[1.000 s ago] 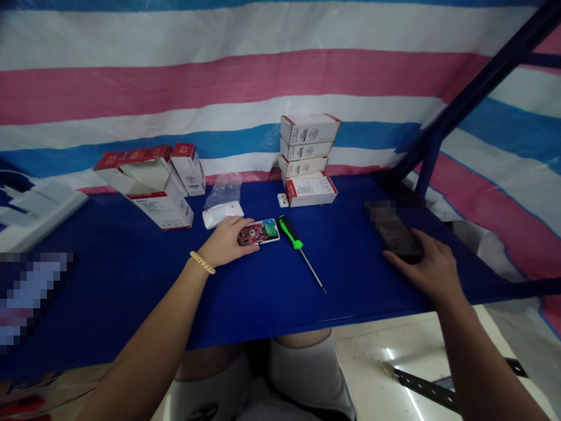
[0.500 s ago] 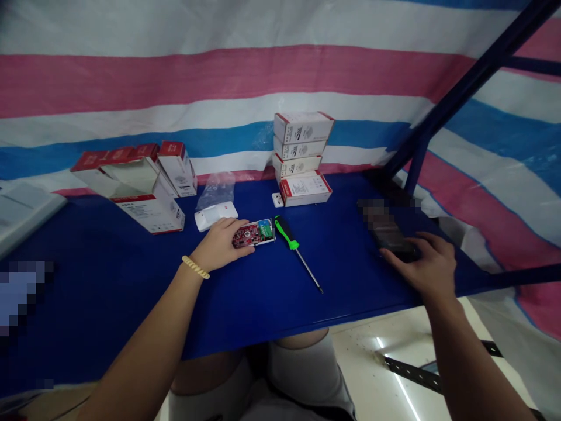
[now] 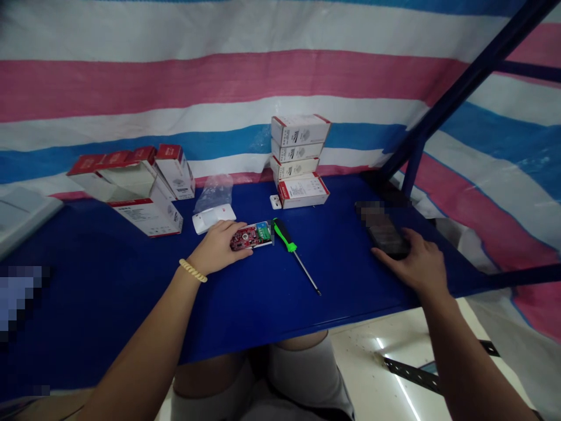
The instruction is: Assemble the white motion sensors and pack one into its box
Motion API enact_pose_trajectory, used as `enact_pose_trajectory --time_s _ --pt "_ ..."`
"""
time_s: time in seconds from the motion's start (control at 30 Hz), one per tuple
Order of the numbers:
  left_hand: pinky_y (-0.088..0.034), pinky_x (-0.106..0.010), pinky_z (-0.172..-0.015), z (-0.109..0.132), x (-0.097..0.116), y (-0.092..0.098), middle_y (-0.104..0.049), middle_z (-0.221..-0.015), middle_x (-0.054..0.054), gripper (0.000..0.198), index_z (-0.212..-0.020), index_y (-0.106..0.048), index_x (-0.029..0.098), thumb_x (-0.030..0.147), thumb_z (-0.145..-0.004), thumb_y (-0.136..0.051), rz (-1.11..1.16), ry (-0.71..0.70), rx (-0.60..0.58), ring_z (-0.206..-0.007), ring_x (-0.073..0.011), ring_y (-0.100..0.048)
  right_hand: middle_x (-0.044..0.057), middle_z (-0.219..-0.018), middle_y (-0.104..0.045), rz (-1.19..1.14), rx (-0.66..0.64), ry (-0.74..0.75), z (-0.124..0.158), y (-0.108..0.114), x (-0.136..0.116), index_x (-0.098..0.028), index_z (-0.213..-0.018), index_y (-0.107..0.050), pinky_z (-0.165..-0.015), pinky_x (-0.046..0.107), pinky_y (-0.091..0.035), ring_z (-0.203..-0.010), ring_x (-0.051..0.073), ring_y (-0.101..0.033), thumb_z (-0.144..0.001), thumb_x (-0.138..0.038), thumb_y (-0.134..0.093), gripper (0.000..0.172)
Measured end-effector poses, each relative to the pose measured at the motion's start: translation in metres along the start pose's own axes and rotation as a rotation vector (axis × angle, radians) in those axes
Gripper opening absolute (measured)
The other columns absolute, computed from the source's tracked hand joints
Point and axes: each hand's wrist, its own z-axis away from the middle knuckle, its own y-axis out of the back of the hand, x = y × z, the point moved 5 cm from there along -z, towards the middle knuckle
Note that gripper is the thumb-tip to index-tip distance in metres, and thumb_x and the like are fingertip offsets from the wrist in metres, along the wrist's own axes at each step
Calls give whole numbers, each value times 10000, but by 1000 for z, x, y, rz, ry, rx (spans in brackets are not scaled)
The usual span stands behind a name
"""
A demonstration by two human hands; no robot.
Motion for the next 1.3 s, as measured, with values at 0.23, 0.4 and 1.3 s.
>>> enact_pose_trajectory --time_s 0.23,0.4,1.3 --pt "-439 -466 -1008 0 1 1 -632 -1152 -104 588 -1243 -559 170 435 -751 -743 5 -3 17 -1121 -299 -561 212 -1272 -547 -32 120 288 -3 -1 -12 -123 -1239 -595 -1007 535 -407 -1176 367 -523 -794 -751 -394 795" --pt "-441 -469 -1004 0 0 1 -633 -1149 -112 603 -1245 -557 163 454 -750 -742 17 -4 9 -1118 -302 -561 180 -1407 -428 17 105 405 2 -3 -23 -179 -1189 -641 -972 566 -389 -1232 385 -451 -863 -571 -423 554" --pt "-380 -496 -1070 5 -4 -1 -577 -1267 -133 762 -1333 -481 168 445 -687 -776 84 26 -11 -1218 -317 -509 145 -1142 -615 -82 309 421 8 7 -14 -169 -899 -659 -920 449 -407 -1030 292 -588 -771 -565 -533 435"
